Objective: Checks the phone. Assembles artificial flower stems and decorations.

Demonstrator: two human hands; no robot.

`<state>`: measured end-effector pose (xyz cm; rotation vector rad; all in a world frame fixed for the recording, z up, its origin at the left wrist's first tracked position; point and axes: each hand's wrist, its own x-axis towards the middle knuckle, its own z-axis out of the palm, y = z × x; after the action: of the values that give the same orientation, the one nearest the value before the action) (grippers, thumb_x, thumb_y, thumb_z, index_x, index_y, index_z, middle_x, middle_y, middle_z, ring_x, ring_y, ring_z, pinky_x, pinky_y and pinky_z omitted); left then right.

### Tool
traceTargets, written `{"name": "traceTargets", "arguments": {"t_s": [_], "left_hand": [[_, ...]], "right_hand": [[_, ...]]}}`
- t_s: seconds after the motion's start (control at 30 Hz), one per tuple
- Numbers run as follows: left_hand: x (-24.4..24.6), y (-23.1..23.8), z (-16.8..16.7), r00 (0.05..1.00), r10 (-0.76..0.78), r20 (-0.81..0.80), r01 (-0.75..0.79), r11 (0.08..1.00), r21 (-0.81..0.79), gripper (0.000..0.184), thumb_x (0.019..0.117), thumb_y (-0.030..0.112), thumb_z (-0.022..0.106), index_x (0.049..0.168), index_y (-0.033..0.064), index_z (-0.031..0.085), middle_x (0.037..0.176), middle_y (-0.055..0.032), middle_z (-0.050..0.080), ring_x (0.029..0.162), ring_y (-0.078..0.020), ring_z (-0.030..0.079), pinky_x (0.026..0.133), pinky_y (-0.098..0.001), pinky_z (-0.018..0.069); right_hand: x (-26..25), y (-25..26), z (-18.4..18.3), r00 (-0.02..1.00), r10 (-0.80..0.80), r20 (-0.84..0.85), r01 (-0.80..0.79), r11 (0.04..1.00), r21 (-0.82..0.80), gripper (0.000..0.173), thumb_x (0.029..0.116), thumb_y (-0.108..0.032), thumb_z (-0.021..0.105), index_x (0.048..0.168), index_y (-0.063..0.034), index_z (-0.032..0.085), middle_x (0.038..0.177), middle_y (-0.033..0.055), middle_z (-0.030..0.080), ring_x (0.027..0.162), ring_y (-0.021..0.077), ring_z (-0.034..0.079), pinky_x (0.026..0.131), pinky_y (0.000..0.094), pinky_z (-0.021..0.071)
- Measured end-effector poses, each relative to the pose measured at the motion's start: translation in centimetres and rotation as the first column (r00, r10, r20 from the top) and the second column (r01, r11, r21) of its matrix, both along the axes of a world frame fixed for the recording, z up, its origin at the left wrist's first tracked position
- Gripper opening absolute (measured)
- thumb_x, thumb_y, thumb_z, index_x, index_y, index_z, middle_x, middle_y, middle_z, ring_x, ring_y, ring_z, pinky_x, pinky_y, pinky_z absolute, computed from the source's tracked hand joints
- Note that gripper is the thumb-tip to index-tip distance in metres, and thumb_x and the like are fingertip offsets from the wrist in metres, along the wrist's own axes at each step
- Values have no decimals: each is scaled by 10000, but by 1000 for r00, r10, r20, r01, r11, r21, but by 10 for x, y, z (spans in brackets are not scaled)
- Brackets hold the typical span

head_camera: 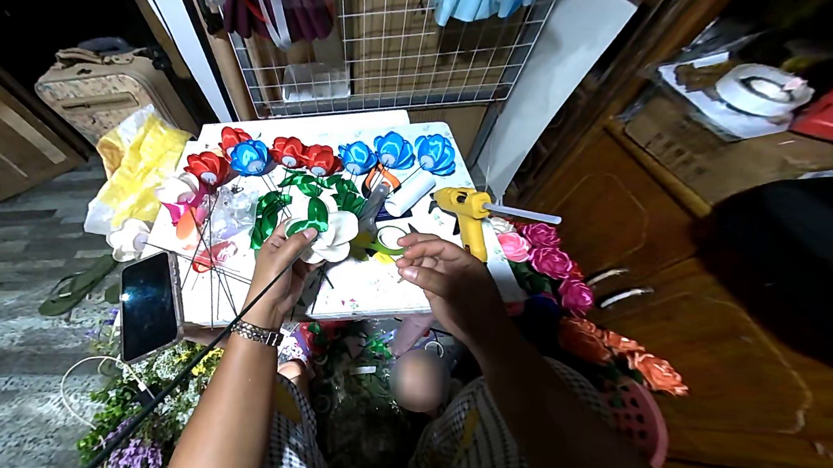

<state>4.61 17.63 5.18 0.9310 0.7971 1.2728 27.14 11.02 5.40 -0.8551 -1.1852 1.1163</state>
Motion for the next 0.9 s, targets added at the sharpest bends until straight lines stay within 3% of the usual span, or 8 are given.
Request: {"name": "traceTargets", "arguments": {"t_s": [0.2, 0.4, 0.57, 0.73, 0.8, 0.83, 0.9], "left_hand": [[0, -1, 0, 1000, 0, -25, 0, 1000, 1, 175, 1018, 156, 543, 1168, 156, 632, 1016, -5, 713, 841, -93, 706, 749, -272, 608], [0, -1, 1, 1000, -3, -29, 3, 1000, 0, 178, 1030, 165, 528, 1177, 156, 628, 1021, -3, 715, 855, -96, 709, 764, -278, 612], [0, 0, 0, 1000, -2, -21, 2, 1000, -3, 179, 1027, 169, 537, 1179, 152, 630, 1023, -10, 717, 848, -99, 710, 753, -275, 613], [-1, 0, -1, 1000, -8, -23, 8, 1000, -1, 184, 1024, 169, 541, 1184, 154, 631, 1030, -14, 714, 864, -103, 708, 773, -284, 611], [-1, 0, -1, 1000, -5, -18, 5, 1000, -1, 181, 1023, 167, 542, 1179, 156, 633, 1026, -10, 714, 861, -102, 708, 773, -282, 612], [0, 0, -1, 1000, -1, -16, 1, 1000, 0, 181, 1021, 166, 544, 1177, 155, 636, 1024, -11, 714, 859, -103, 708, 772, -284, 611], [0, 0, -1, 1000, 1, -17, -1, 1000, 1, 179, 1024, 168, 544, 1178, 157, 636, 1023, -11, 715, 853, -101, 709, 763, -277, 612]], "right_hand": [[1, 1, -2, 994, -80, 74, 76, 996, 55, 134, 891, 0, 687, 876, -115, 754, 1132, -16, 678, 1010, 68, 650, 841, 230, 575], [3, 3, -4, 988, -117, 103, 105, 987, 119, 121, 924, -19, 644, 898, -106, 723, 1164, -13, 655, 999, 59, 645, 826, 218, 574], [5, 5, -6, 998, -8, -60, 14, 994, 107, 111, 943, -108, 636, 879, -137, 723, 1261, 2, 644, 1103, 124, 657, 941, 322, 578], [6, 7, -4, 988, 86, -128, -80, 996, 50, 145, 923, -226, 665, 847, -122, 733, 1390, 41, 610, 1284, 183, 577, 1038, 393, 520], [8, 4, -3, 985, 144, -93, -141, 989, 43, 308, 1023, -317, 551, 919, -111, 755, 1278, 25, 674, 1218, 170, 620, 1045, 377, 521], [8, 2, -1, 982, 172, -81, -171, 985, 17, 430, 1075, -337, 416, 946, -91, 744, 1188, 34, 714, 1171, 172, 654, 1047, 372, 525], [7, -1, 3, 969, 230, -94, -234, 972, -25, 635, 1104, -430, 243, 983, -60, 744, 1071, 59, 742, 1113, 182, 684, 1049, 361, 520]]}}
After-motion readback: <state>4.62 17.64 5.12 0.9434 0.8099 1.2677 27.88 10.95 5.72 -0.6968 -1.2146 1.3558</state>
